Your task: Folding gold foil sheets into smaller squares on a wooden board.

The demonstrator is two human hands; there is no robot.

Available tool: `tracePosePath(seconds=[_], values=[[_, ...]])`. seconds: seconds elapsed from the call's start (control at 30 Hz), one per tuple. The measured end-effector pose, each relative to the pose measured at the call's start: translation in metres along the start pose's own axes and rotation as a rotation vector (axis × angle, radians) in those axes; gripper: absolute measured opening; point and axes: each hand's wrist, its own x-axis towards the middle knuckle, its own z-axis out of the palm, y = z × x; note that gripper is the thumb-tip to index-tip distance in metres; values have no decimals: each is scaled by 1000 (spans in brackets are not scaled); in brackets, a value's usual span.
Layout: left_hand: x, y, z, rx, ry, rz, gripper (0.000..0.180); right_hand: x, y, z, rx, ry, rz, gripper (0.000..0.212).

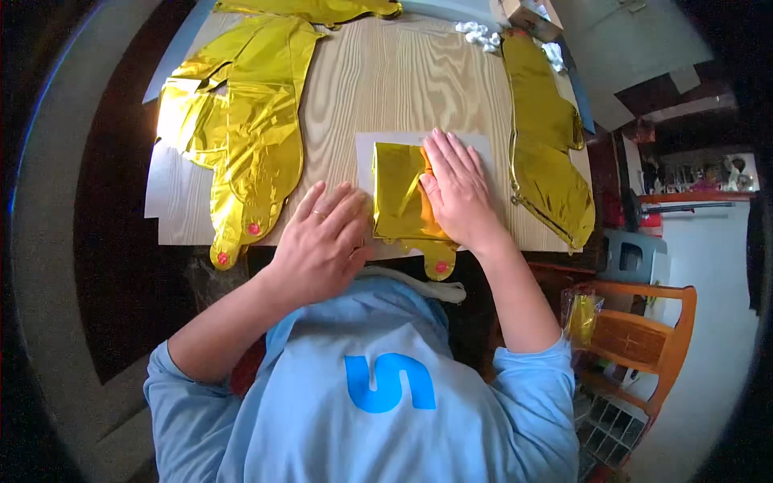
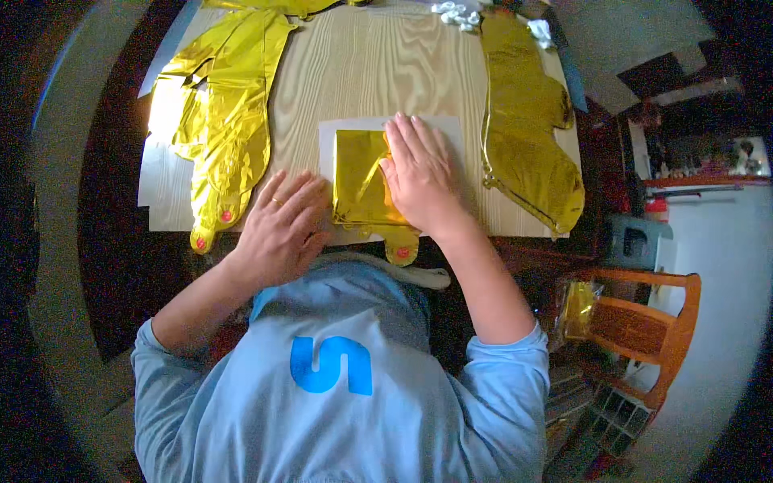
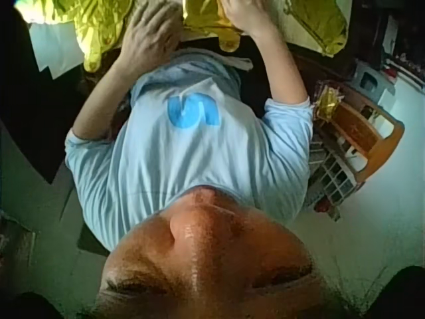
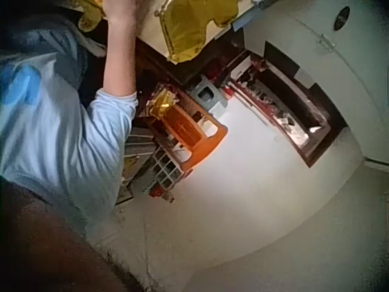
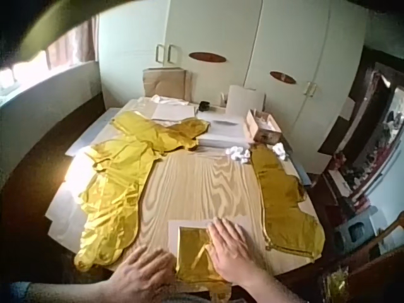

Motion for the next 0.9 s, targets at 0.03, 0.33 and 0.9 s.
tracePosePath(seconds=[0.03, 0.33, 0.9], values=[[3, -3, -3, -50, 72, 41, 41, 0, 0, 1, 1, 14, -18, 51], [67, 14, 37, 17, 125, -132, 60, 9, 0, 5, -8, 32, -79, 50], [51, -22, 23, -781, 97, -341, 69, 34, 19, -5, 129, -82, -124, 51]])
